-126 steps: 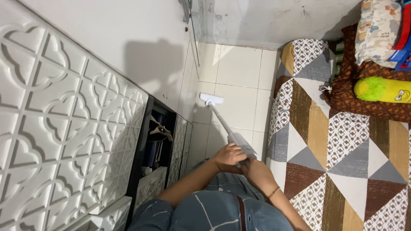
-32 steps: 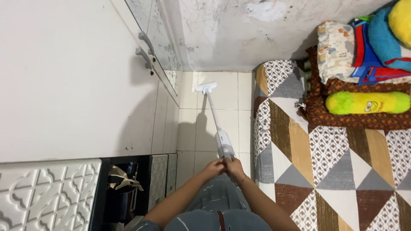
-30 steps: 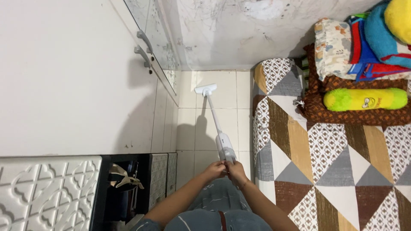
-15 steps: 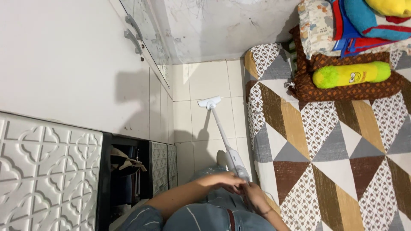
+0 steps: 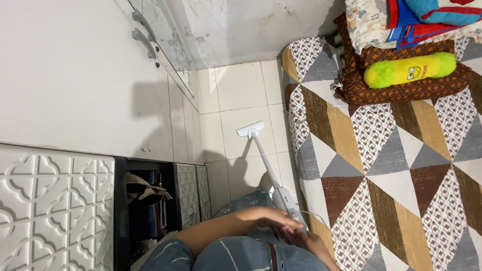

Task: Vacuuming the tiled floor in a bedroom using a handheld vacuum cleaner.

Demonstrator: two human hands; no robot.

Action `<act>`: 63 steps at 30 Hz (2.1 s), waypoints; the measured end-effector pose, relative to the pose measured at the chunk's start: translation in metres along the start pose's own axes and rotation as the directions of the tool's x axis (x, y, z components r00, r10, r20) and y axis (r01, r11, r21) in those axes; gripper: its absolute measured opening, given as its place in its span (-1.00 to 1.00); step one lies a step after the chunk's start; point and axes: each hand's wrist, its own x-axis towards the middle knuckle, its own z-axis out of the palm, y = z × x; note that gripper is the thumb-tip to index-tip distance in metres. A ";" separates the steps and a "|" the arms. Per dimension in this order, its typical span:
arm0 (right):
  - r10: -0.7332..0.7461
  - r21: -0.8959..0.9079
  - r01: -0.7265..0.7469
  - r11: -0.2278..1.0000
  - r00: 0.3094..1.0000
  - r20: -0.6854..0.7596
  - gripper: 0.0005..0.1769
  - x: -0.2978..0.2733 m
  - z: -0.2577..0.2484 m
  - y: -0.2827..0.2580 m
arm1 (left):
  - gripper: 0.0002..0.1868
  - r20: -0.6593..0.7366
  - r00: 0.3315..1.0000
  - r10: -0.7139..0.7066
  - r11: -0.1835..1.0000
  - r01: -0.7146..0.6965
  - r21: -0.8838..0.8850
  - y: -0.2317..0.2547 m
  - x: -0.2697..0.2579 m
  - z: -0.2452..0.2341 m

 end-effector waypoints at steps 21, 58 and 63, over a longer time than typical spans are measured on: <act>-0.158 0.818 0.009 0.575 0.982 0.101 -0.69 0.133 0.023 -0.274 | -0.37 -0.754 0.657 -0.004 0.975 -0.164 -0.148 0.055 -0.085 -0.139; -0.030 0.817 -0.004 0.576 0.999 0.027 -0.61 0.097 0.017 -0.171 | -0.53 -0.566 0.824 -0.024 0.965 -0.129 -0.230 0.018 0.007 -0.079; 0.037 0.703 -0.020 0.711 0.999 -0.009 -0.61 0.065 0.022 -0.120 | -0.49 -0.414 0.909 -0.036 0.970 -0.067 -0.233 0.010 0.017 -0.036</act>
